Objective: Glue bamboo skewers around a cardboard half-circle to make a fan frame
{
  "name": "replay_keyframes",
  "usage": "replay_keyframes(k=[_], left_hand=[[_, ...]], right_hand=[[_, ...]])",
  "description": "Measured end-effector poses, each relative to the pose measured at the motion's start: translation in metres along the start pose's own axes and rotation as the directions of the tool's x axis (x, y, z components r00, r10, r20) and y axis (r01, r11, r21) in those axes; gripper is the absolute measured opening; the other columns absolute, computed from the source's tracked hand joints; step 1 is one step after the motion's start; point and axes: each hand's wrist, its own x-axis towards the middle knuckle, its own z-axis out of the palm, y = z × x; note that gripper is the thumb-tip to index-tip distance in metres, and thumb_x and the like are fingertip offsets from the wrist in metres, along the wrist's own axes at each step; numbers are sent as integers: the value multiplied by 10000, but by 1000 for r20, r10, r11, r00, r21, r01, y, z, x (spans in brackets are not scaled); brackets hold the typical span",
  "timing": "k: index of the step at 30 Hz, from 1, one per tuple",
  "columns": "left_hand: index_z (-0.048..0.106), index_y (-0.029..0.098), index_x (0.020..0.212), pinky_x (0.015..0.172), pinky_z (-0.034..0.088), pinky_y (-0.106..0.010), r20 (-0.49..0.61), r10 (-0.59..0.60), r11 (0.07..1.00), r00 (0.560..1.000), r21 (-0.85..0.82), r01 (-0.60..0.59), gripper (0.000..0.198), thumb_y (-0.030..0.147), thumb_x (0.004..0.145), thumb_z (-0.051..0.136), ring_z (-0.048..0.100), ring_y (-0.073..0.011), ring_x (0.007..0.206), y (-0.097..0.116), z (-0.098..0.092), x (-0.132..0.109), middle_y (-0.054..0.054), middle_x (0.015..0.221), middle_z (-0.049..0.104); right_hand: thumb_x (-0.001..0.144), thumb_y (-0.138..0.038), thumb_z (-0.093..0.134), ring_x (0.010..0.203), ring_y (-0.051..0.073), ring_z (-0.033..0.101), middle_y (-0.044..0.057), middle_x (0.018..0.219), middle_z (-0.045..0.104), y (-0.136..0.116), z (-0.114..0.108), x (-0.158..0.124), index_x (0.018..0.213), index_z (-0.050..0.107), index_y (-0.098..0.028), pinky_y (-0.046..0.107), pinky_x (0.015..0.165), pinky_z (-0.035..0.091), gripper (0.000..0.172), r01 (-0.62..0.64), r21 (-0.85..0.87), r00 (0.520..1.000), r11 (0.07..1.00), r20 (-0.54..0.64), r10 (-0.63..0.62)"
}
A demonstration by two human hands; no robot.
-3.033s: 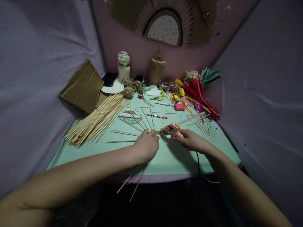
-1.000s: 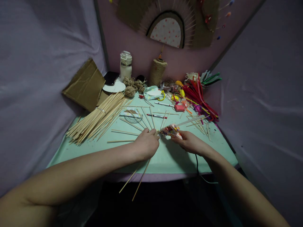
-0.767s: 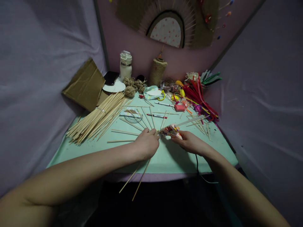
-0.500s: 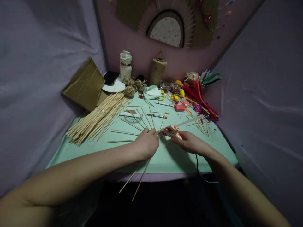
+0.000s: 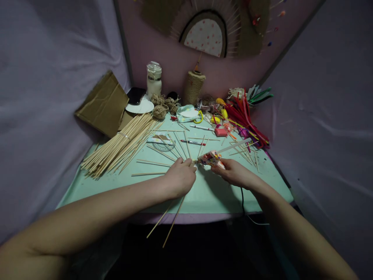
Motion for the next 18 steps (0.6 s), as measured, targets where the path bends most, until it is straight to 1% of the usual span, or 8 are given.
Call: replay_keyframes(k=[4,9,14,18], left_hand=[[648,152,830,689,262,-374,21,0,1000,1000,-3,0,163,147,877,491,452,-261,1014,0,-2,0,-86,1003,637],[652,152,849,703,271,-370,45,-11,1000,999,-14,11,158,144,874,497,456,-260,1010,0,-5,0,-87,1026,636],[652,155,834,687,261,-363,19,3,1000,1000,0,-3,156,149,875,502,458,-264,1008,-1,-2,-1,-90,1004,640],[652,154,840,675,242,-358,5,9,1000,1000,11,-9,150,139,872,506,459,-265,1000,-1,0,0,-90,1003,639]], right_hand=[[785,-467,497,464,109,377,-34,509,434,0,3,-1,725,555,-166,236,455,283,312,-12,8,1000,1000,26,11],[786,-459,506,467,118,389,-31,499,450,0,3,-2,798,606,-158,244,472,305,317,4,11,1000,1000,30,-4],[788,-455,500,480,121,400,-24,517,472,2,2,0,774,595,-161,248,486,314,310,6,-18,999,1000,33,-5],[782,-457,497,490,121,397,-9,542,499,2,1,1,748,591,-159,250,487,310,315,11,-43,1000,999,9,-10]])
